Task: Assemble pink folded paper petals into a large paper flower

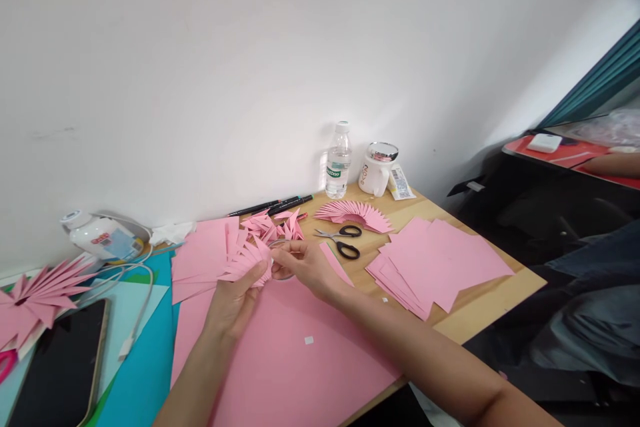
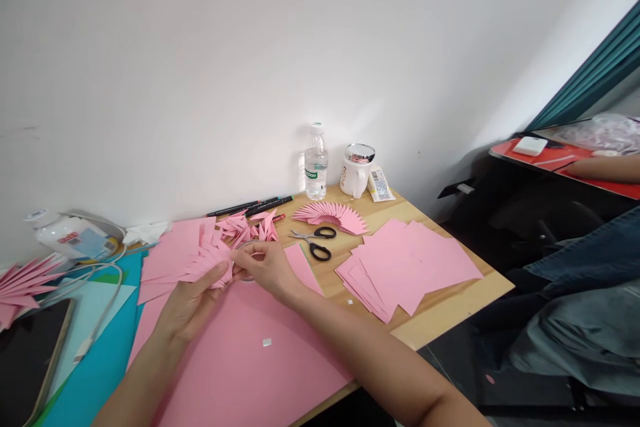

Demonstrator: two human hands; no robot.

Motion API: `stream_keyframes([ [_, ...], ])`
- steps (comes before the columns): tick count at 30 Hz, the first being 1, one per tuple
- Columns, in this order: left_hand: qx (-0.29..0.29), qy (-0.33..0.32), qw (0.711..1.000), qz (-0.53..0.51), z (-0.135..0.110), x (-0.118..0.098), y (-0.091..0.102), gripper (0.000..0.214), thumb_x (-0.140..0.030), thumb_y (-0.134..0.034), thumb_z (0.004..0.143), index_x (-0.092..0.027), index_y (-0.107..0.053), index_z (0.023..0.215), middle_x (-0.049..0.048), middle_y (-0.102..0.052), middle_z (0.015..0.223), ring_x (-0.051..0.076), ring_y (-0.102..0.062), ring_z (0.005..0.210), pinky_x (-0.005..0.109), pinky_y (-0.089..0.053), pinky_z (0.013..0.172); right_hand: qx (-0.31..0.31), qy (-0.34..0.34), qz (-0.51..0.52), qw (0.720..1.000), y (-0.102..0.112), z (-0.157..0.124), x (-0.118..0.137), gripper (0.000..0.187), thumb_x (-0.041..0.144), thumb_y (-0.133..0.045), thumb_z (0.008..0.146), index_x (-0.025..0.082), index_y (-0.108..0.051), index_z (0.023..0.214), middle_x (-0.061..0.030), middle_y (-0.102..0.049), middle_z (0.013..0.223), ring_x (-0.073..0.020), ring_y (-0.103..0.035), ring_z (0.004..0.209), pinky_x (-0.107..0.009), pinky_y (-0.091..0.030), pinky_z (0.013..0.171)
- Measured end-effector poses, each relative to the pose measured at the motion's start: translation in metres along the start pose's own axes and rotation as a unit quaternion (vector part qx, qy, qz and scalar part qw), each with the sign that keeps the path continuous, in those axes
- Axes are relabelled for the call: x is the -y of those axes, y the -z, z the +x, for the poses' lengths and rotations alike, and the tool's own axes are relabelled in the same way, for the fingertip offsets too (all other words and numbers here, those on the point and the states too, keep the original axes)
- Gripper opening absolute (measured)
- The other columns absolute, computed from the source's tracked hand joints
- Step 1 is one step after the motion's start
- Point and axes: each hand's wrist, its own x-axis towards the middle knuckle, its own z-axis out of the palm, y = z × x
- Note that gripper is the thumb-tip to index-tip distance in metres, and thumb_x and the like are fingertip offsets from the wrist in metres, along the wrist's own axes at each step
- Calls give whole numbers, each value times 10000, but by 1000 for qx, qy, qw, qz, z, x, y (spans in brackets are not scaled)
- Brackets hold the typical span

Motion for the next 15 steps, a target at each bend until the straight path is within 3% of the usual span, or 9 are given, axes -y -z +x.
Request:
stream_keyframes([
  [9,36,71,996,-38,1,-2,4,321,-90,-774,591,-138,-681,894,78,-717,820,240,-643,926,310,-530,787,53,3,65,996,3,0,-6,361,464,-744,596,127,-614,593,8,-582,623,-93,-576,592,-278,-518,674],
  [15,19,33,999,-30,0,-2,2,355,-74,-768,595,-172,-679,925,46,-721,819,226,-659,892,304,-543,760,19,-30,92,995,1,2,-9,288,357,-775,547,121,-610,537,1,-584,566,-94,-555,545,-284,-512,637],
])
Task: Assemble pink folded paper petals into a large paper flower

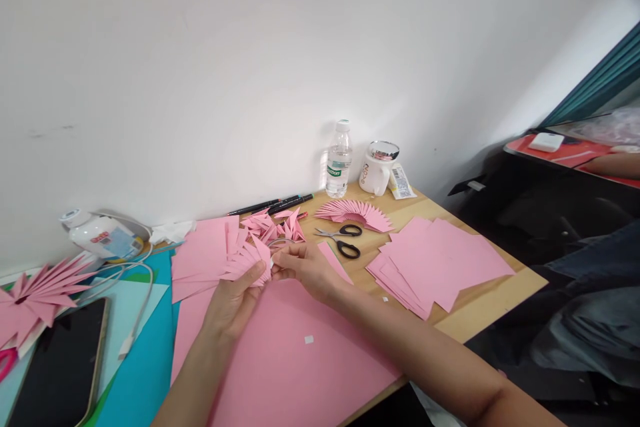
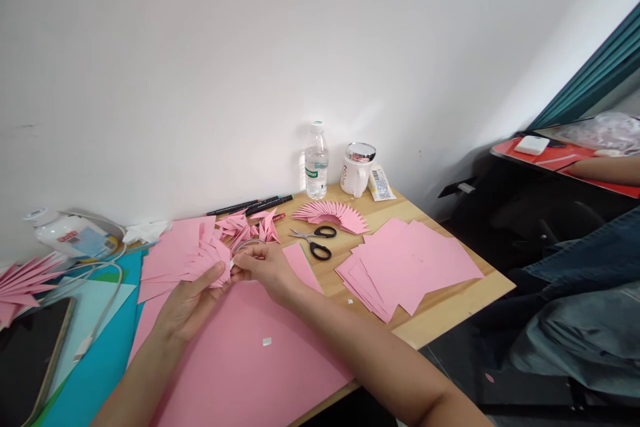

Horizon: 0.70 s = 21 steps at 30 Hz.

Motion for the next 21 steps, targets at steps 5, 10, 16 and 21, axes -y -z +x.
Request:
stream_keyframes([
  [5,-20,-43,999,-24,0,-1,-2,382,-43,-757,590,-197,-675,930,5,-708,734,171,-670,744,237,-548,657,-50,-3,-33,998,-3,1,1,283,305,-729,572,147,-533,444,13,-559,521,-102,-548,526,-283,-499,621],
  [10,-55,-34,997,-48,3,-3,1,280,-38,-738,609,-156,-681,857,29,-697,682,166,-655,626,218,-526,512,-36,86,-95,991,9,2,13,203,241,-748,560,155,-572,613,-4,-656,688,-108,-590,614,-238,-469,628],
  [16,-120,-17,988,-93,6,-4,4,199,18,-673,652,-134,-673,782,37,-695,712,155,-659,657,227,-540,587,70,67,-346,933,39,13,27,247,354,-538,808,146,-625,708,-7,-614,523,-130,-582,550,-255,-451,597],
  [21,-115,-21,990,-80,5,-2,3,236,8,-702,629,-148,-681,805,14,-691,692,160,-656,680,234,-529,591,-144,224,-563,782,62,31,22,205,74,-490,757,154,-678,772,-80,-654,865,-173,-574,775,-278,-424,699],
])
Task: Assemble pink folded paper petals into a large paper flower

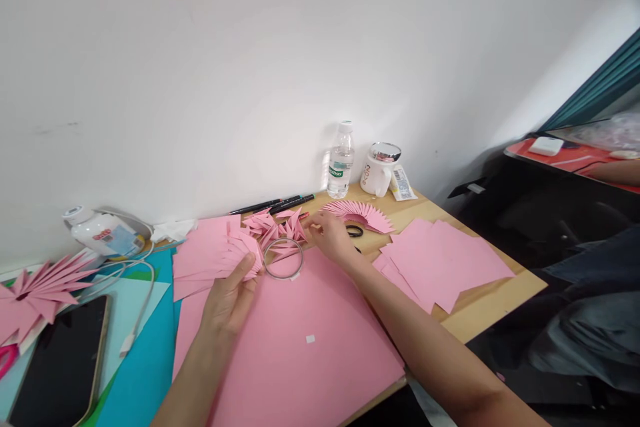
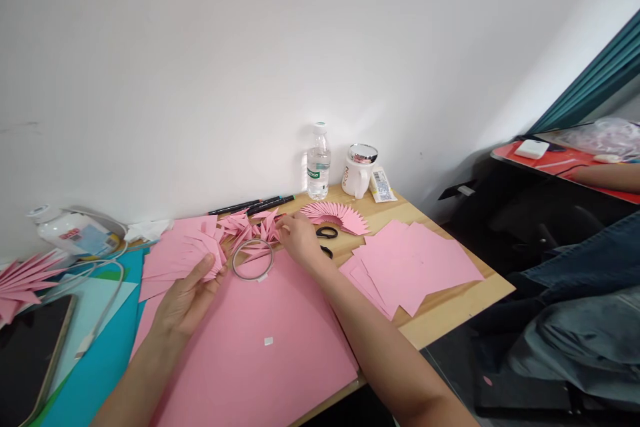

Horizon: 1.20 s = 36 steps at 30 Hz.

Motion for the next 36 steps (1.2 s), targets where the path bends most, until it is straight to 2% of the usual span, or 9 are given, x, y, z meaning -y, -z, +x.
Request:
stream_keyframes([
  [5,29,-4,999,37,-3,2,1,353,-26,-739,599,-175,-677,912,-10,-693,698,153,-657,687,230,-528,625,72,52,-60,994,-15,-3,-6,230,53,-509,752,178,-695,805,-64,-639,817,-182,-553,776,-272,-393,707],
  [13,41,-13,998,41,-4,2,1,292,-32,-753,591,-157,-666,840,2,-710,730,138,-653,682,236,-535,652,29,-2,-58,998,-14,1,-12,214,156,-475,821,144,-630,673,-50,-614,711,-151,-528,667,-249,-360,626],
  [18,62,-42,997,24,-6,2,-3,382,-15,-765,566,-197,-660,885,-23,-705,745,127,-659,715,214,-527,685,14,-25,-42,999,-26,-1,-15,121,217,-592,768,139,-607,859,-56,-630,812,-145,-547,693,-235,-370,615],
  [22,76,-44,996,30,-8,2,-6,404,-26,-774,556,-217,-659,893,-28,-700,740,135,-661,715,206,-526,652,2,-38,-30,999,-33,-3,-16,58,161,-574,757,139,-603,802,-60,-636,779,-151,-557,691,-250,-377,631],
  [27,65,-55,996,38,-9,3,-5,409,-35,-784,547,-229,-662,886,-39,-696,742,127,-655,748,202,-522,697,-29,-49,-1,998,-27,-1,-15,86,161,-548,772,145,-591,845,-61,-656,797,-158,-579,715,-269,-411,652],
  [29,71,-59,995,46,-8,3,-4,383,-41,-785,550,-221,-665,866,-36,-694,740,119,-650,736,198,-516,705,-64,-69,68,993,-21,2,-14,130,226,-552,790,148,-585,889,-74,-657,858,-164,-591,757,-283,-435,674],
  [32,89,-61,992,62,-7,3,-2,328,-68,-788,561,-204,-671,836,-33,-681,700,114,-640,692,198,-511,689,-54,-120,335,933,-9,3,-5,318,331,-648,730,161,-581,990,-61,-657,885,-154,-603,756,-297,-467,701],
  [34,83,-62,993,62,-7,3,-2,349,-70,-791,559,-208,-673,857,-36,-683,707,114,-643,707,197,-512,705,32,-136,490,860,-4,1,5,411,372,-704,678,172,-599,1021,-39,-663,855,-134,-602,720,-295,-473,719],
  [36,71,-54,995,48,-6,3,-2,423,-46,-787,552,-225,-669,916,-37,-698,760,115,-653,759,194,-510,735,122,-129,564,807,0,-4,17,407,372,-733,654,177,-632,998,-29,-669,840,-119,-600,706,-285,-468,734],
])
